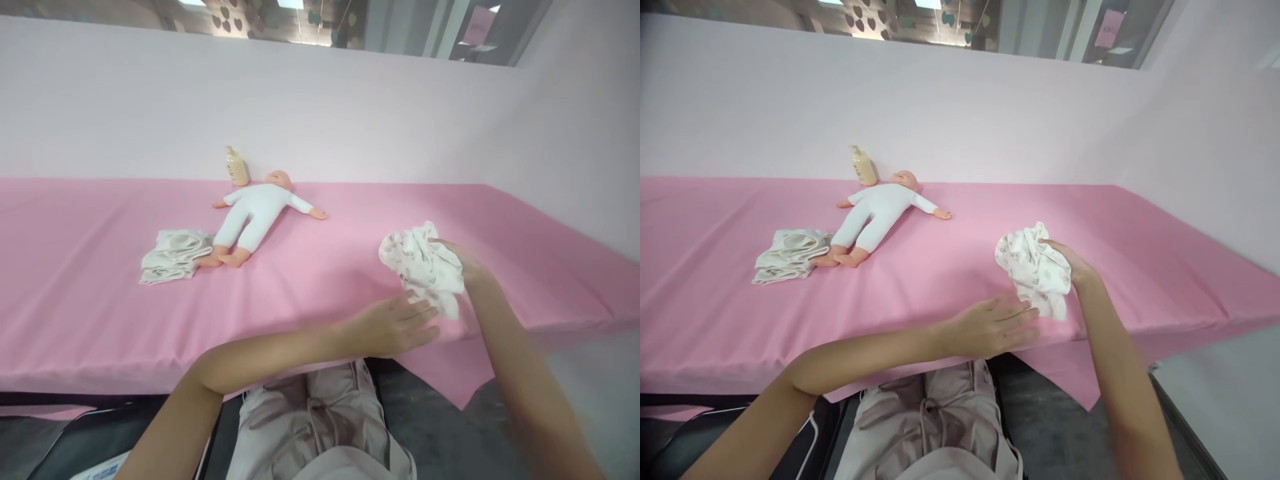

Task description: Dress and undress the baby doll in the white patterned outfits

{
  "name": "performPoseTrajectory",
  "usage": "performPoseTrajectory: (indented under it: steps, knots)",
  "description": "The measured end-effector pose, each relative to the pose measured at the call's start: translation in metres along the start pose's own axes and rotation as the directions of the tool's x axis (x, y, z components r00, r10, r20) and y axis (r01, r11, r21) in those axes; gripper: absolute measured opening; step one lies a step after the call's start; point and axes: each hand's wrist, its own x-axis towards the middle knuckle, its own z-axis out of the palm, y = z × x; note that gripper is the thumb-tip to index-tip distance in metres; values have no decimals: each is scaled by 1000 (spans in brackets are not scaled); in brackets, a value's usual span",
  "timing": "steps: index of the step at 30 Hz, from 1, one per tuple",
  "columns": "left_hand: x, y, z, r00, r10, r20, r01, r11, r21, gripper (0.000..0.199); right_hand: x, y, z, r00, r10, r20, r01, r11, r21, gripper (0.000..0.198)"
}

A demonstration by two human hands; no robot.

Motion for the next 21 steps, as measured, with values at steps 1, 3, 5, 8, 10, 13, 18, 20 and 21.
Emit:
performPoseTrajectory:
  steps: [1,3,5,8,10,13,18,20,21]
  knots:
    - [-7,-1,8,1000,-2,11,2,1000,-24,33,13,0,-13,997,77,8,-75,989,-126,21]
    - [-23,-5,22,999,-41,22,42,997,-70,28,32,3,-34,977,127,-173,-192,875,-444,22]
    - [-38,-11,32,995,-103,14,104,990,-100,25,42,9,-45,901,-96,-422,-236,709,-665,25]
    - [-55,-22,40,987,-160,4,160,981,-112,23,37,22,-41,830,-347,-436,-191,558,-807,41]
    - [-60,-28,41,984,-175,17,176,978,-114,22,30,31,-30,903,-286,-321,-160,468,-869,52]
    - [-61,-35,40,977,-212,39,215,969,-124,23,26,44,-15,945,-196,-260,-187,328,-926,64]
    - [-60,-61,30,917,-392,70,398,896,-197,23,29,21,-6,883,-368,-292,-227,209,-951,43]
    - [-59,-82,22,859,-505,84,508,824,-250,22,22,-10,5,821,-507,-261,-164,229,-960,37]
    - [-58,-93,17,816,-572,79,568,770,-291,22,17,-28,14,765,-597,-240,-105,251,-962,34]
